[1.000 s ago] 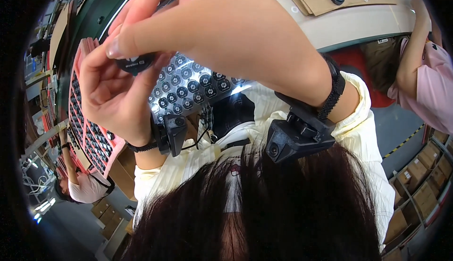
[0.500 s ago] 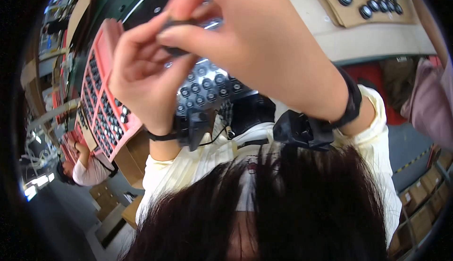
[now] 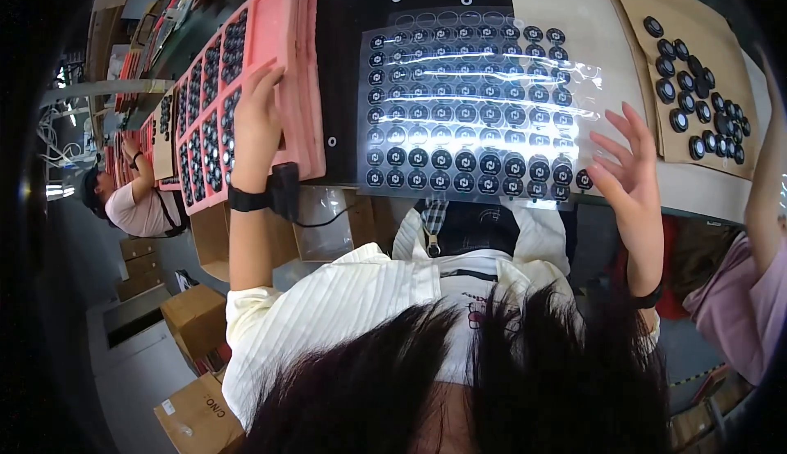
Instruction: The person picks up a round electronic component from a foam tray, peels a circular sticker from a plastic sheet, and presses the sticker onto the component. The person then places the stickered component onto a cardboard sheet and repeats the process.
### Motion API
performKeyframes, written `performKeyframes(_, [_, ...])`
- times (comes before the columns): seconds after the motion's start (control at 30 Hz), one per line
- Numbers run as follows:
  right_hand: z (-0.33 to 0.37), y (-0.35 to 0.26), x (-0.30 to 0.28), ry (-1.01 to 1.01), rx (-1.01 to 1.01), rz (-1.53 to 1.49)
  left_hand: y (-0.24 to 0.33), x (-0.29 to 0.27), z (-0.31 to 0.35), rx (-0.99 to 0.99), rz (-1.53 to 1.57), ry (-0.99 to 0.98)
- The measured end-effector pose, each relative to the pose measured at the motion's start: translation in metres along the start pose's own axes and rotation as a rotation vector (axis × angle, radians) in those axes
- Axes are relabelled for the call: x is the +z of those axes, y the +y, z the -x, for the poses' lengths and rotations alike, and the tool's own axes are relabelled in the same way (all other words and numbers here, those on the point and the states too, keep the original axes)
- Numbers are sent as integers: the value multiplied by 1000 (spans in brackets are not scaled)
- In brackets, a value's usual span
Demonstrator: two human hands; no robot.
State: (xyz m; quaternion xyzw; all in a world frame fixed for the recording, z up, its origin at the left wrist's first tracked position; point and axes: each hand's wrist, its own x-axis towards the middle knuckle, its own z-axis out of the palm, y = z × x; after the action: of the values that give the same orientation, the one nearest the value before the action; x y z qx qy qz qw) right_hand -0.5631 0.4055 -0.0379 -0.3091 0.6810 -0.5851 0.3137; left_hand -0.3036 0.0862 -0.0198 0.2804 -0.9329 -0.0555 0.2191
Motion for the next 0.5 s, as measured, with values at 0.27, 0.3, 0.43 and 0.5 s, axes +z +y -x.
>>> performKeyframes(0.27, [16, 16, -23, 16, 180, -102, 10, -10, 34, -32, -518, -273])
performKeyframes(0.3, [16, 16, -23, -16, 209, -130, 25, -12, 32, -5, -452, -249])
performKeyframes(0.43, [16, 11, -27, -71, 295, -213, 87, -2, 54, 133, -95, -517])
performKeyframes(0.5, [10, 6, -27, -96, 337, -266, 102, 10, 75, 200, -41, -606])
